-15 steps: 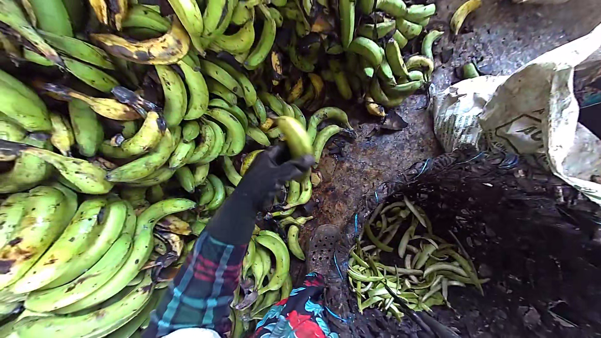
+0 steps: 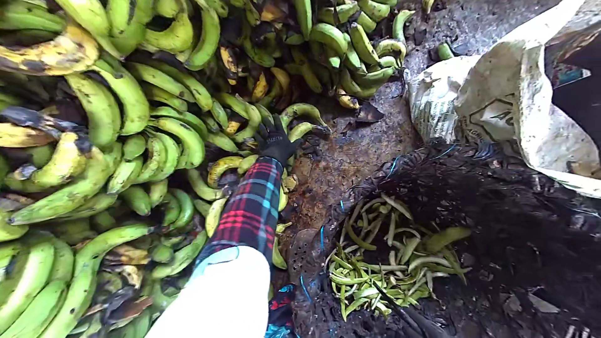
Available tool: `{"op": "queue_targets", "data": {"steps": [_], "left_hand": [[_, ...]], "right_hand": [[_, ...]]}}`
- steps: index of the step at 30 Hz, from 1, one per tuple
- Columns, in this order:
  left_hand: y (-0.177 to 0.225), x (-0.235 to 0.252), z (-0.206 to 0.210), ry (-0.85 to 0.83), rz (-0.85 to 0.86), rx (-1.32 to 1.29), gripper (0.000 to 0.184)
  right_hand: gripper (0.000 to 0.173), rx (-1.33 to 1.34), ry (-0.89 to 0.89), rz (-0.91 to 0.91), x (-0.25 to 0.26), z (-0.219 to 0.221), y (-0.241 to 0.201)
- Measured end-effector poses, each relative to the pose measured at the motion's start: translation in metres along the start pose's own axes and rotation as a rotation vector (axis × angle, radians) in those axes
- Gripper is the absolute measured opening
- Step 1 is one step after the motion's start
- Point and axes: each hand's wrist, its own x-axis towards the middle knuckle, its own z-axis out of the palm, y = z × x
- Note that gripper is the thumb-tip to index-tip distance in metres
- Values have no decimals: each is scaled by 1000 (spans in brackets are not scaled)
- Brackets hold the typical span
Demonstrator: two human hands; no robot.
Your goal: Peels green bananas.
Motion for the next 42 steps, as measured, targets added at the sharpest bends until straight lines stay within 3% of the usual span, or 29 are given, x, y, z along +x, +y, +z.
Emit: {"op": "queue_targets", "data": {"steps": [4, 6, 9, 18, 23, 26, 29, 33, 38, 40, 42], "left_hand": [[7, -3, 50, 157, 30, 165, 100], [1, -12, 55, 183, 152, 195, 79], [-3, -17, 53, 140, 205, 190, 68], [8, -16, 20, -62, 105, 162, 76], [-4, -29, -1, -12, 71, 104, 87], [-9, -46, -51, 76, 136, -18, 82], [-2, -86, -130, 73, 281, -55, 84], [21, -176, -218, 20, 490, -68, 78], [59, -290, -279, -11, 727, -180, 68], [72, -333, -286, -66, 821, -266, 63], [86, -370, -284, -151, 848, -327, 63]], "right_hand": [[48, 71, 29, 29, -4, -2, 0], [48, 63, 4, 39, -1, -3, -6], [48, 79, -30, 28, 6, -2, -9], [48, 98, 97, 41, -8, -7, -16], [38, 225, 173, 61, -19, -26, -29], [35, 205, 250, 32, -23, -39, -45], [46, 273, 411, -130, -26, -59, -63], [68, 271, 666, -539, -43, -116, -112], [90, 173, 883, -865, -99, -173, -174], [88, 155, 952, -977, -120, -174, -175], [70, 155, 1074, -980, -139, -168, -163]]}}
